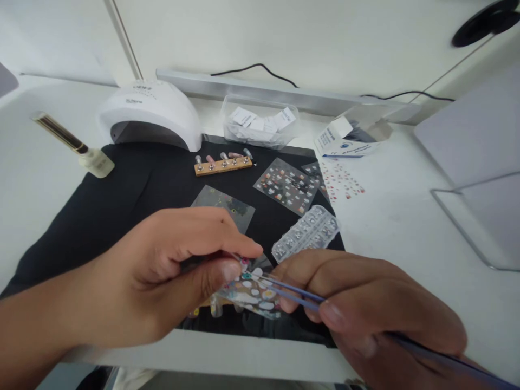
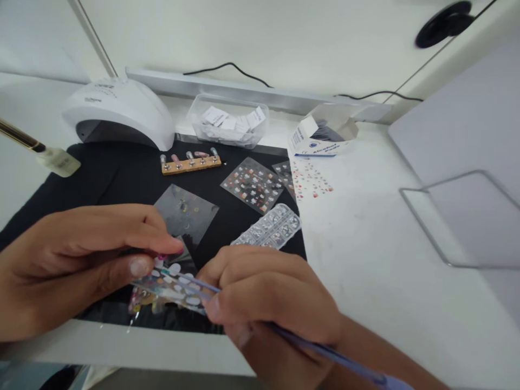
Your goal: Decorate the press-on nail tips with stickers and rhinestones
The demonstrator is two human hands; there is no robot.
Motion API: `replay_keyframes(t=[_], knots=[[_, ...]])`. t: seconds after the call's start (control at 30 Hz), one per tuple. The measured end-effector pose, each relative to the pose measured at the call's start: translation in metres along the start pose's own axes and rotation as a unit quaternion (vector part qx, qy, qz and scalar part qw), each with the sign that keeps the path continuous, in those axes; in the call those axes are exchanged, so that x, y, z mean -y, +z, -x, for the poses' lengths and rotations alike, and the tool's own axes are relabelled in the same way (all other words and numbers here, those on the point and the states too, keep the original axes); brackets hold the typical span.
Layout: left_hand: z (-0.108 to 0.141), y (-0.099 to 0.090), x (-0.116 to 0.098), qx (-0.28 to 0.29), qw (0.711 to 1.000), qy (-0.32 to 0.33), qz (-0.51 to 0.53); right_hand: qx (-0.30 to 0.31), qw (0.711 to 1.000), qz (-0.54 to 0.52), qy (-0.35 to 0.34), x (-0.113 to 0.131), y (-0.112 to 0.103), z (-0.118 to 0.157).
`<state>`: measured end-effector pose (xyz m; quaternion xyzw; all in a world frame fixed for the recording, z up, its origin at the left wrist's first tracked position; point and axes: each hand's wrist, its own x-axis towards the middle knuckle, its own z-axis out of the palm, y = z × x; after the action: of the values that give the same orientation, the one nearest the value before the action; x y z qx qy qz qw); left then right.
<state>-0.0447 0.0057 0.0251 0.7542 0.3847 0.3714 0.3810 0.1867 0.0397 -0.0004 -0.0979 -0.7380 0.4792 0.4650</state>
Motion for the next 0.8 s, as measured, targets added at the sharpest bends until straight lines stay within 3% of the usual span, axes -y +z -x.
replay_keyframes(t=[0.5,0.8], knots=[[0.0004,-0.0016,-0.0022,0.004,1.0,0.006,-0.001,-0.034,0.999,-0.006,0.021,0.001,0.0053,0.0023],[-0.0034,-0.0022,-0.0011,-0.007,1.0,-0.026,0.015,0.031,0.999,0.034,-0.029,-0.0076,-0.0038,0.001]])
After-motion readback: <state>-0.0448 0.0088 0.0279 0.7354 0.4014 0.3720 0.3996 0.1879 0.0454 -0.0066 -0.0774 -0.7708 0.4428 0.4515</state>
